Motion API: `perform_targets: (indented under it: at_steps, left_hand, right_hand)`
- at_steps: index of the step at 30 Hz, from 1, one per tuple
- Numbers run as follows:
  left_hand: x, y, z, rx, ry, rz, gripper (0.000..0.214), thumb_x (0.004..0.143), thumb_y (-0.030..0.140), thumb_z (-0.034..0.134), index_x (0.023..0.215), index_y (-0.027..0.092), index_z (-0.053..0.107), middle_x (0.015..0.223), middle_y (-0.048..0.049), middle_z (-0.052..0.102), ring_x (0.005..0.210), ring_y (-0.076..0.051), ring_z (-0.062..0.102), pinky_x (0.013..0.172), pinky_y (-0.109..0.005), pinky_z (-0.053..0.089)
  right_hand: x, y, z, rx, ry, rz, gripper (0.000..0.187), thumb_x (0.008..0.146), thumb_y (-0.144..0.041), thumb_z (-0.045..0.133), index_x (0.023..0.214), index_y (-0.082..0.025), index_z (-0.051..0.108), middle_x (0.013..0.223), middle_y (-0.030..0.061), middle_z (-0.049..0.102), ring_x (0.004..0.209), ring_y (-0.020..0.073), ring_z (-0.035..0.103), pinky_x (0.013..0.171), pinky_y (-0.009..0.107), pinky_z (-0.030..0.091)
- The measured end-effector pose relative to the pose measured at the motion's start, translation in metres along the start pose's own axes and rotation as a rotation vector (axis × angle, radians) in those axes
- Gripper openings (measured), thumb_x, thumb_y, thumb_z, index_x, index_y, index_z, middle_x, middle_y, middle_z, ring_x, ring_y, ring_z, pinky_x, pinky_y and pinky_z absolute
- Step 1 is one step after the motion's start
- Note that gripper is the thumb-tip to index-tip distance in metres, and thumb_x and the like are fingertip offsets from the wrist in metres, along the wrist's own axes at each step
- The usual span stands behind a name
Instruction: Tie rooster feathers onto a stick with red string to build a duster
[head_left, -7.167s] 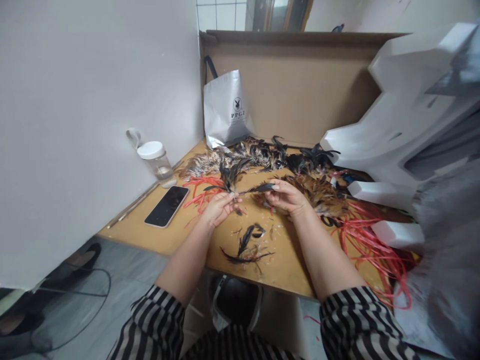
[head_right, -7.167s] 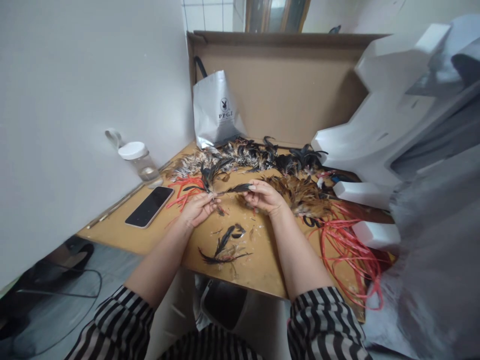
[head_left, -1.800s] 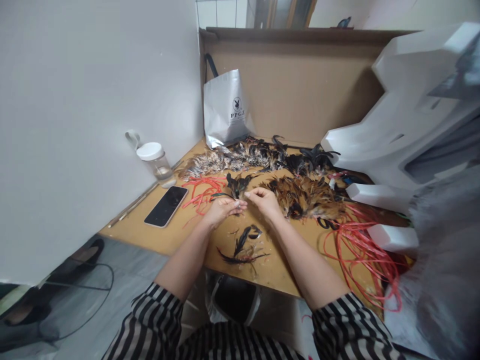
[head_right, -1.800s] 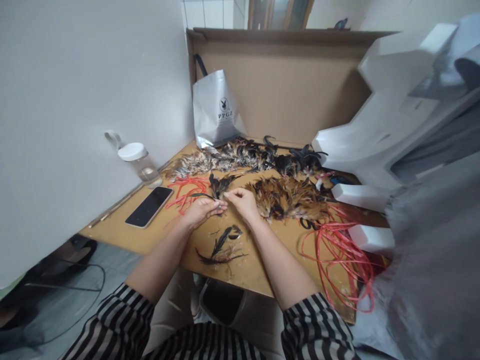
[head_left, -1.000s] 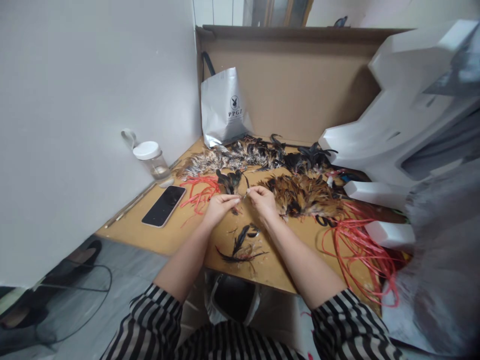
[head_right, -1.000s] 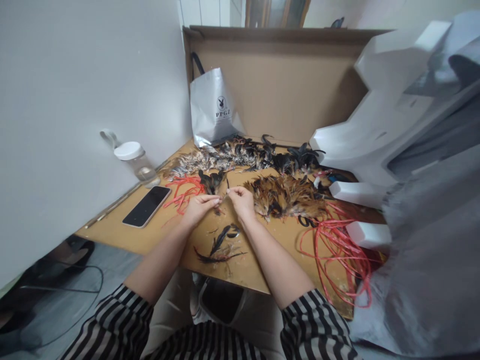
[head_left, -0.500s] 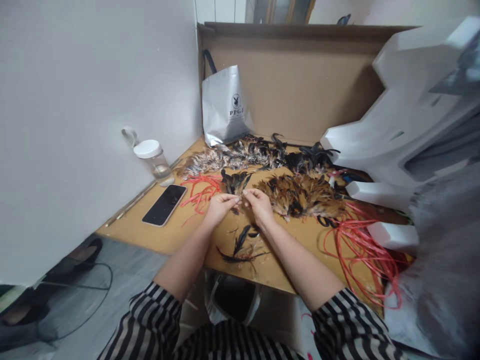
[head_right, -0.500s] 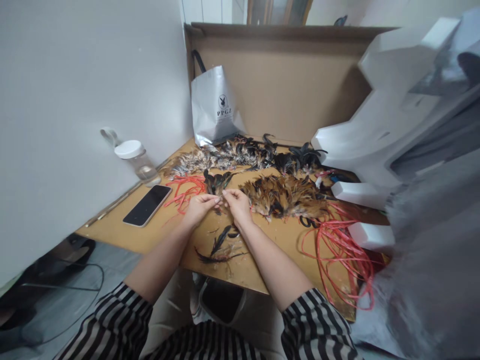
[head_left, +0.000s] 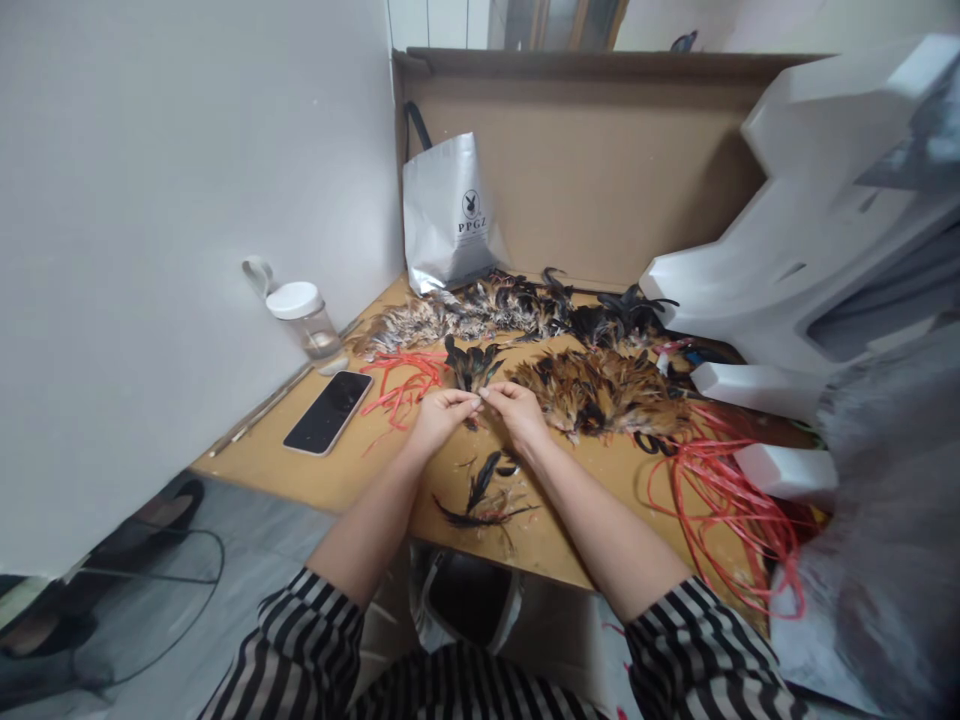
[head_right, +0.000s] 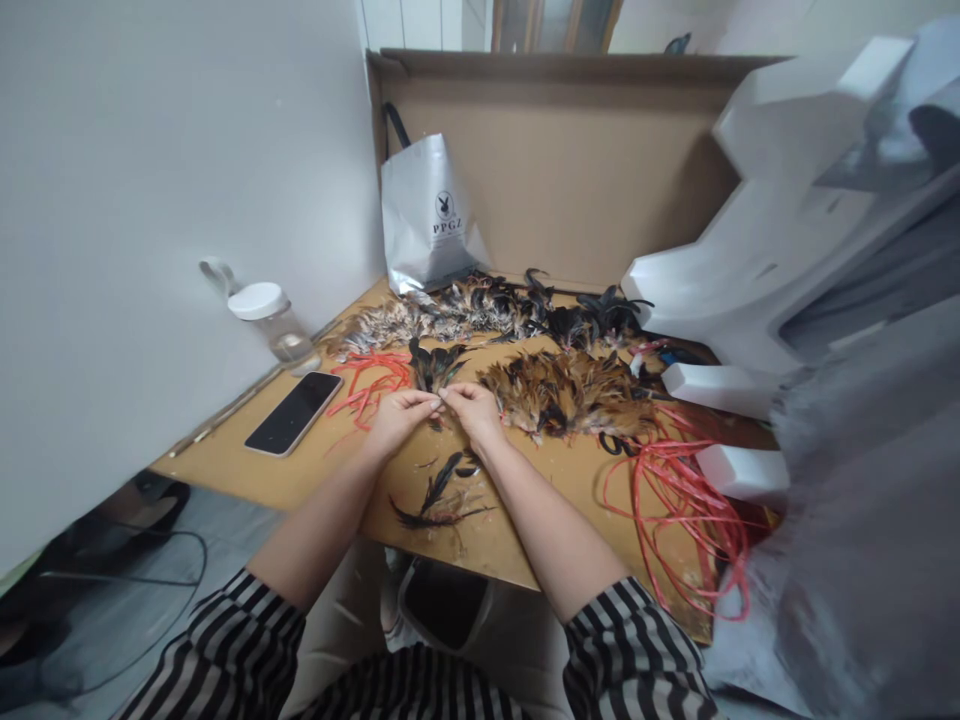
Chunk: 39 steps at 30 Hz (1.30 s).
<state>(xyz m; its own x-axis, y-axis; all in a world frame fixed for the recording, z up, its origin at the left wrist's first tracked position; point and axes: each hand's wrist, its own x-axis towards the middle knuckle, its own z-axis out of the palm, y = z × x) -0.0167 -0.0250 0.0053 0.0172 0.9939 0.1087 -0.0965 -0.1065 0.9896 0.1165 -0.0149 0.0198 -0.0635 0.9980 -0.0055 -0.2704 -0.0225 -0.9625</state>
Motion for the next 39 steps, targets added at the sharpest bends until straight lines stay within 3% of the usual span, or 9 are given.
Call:
perform_targets:
  at_steps: [6,11,19,24,29,35,39]
  left_hand:
    - [-0.001,0.002,0.0,-0.004,0.013,0.014,0.029,0.059,0.037,0.074,0.073,0.012,0.068,0.064,-0.0042,0.067,0.055,-0.013,0.058,0.056,-0.026,0.049]
    - [-0.002,0.004,0.002,-0.021,0.013,0.039,0.029,0.057,0.037,0.076,0.07,0.013,0.065,0.06,-0.0025,0.065,0.052,-0.012,0.058,0.054,-0.025,0.048]
    - [-0.004,0.004,0.003,-0.031,-0.017,0.073,0.026,0.057,0.032,0.076,0.07,0.012,0.066,0.058,-0.0015,0.065,0.051,-0.01,0.058,0.053,-0.023,0.049]
    - [-0.003,0.001,0.003,-0.046,-0.031,0.079,0.023,0.06,0.03,0.075,0.071,0.012,0.066,0.058,-0.0018,0.065,0.052,-0.011,0.06,0.055,-0.024,0.05]
    - [-0.003,-0.003,0.002,0.001,-0.079,0.088,0.019,0.064,0.028,0.072,0.073,0.012,0.066,0.059,-0.0022,0.065,0.053,-0.012,0.06,0.055,-0.024,0.049]
    - [-0.005,-0.011,0.0,0.182,-0.149,0.128,0.015,0.068,0.026,0.068,0.074,0.012,0.068,0.063,-0.0034,0.066,0.056,-0.011,0.059,0.057,-0.021,0.046]
    - [-0.006,-0.011,0.0,0.242,-0.202,0.146,0.013,0.07,0.024,0.066,0.075,0.013,0.07,0.067,-0.0041,0.067,0.059,-0.011,0.059,0.059,-0.021,0.045]
  right_hand:
    - [0.002,0.002,-0.003,-0.021,0.039,-0.032,0.019,0.054,-0.033,0.075,0.058,-0.018,0.064,0.05,-0.0031,0.058,0.048,0.0091,0.046,0.053,0.024,0.037]
    - [0.003,0.005,-0.003,0.007,-0.008,-0.011,0.02,0.052,-0.033,0.077,0.06,-0.018,0.066,0.057,-0.0004,0.064,0.054,0.0116,0.053,0.058,0.025,0.041]
    - [0.007,0.006,-0.007,0.087,-0.055,0.148,0.028,0.046,-0.032,0.08,0.061,-0.015,0.063,0.05,-0.0023,0.06,0.045,0.0075,0.048,0.047,0.021,0.031]
    - [0.011,0.0,-0.017,0.1,-0.187,0.244,0.032,0.045,-0.029,0.082,0.065,-0.015,0.061,0.05,-0.0041,0.057,0.045,0.006,0.045,0.047,0.02,0.029]
    - [0.009,-0.008,-0.02,0.048,-0.34,0.165,0.03,0.054,-0.034,0.078,0.056,-0.013,0.057,0.047,-0.0044,0.051,0.043,0.0044,0.038,0.046,0.022,0.024]
    - [0.009,-0.007,-0.021,-0.12,-0.295,0.13,0.037,0.054,-0.038,0.077,0.047,-0.014,0.05,0.039,-0.0044,0.046,0.04,0.005,0.035,0.045,0.023,0.022]
    - [0.007,-0.008,-0.02,-0.151,-0.297,0.12,0.035,0.054,-0.038,0.076,0.047,-0.013,0.053,0.039,-0.005,0.044,0.038,0.0039,0.032,0.043,0.022,0.019]
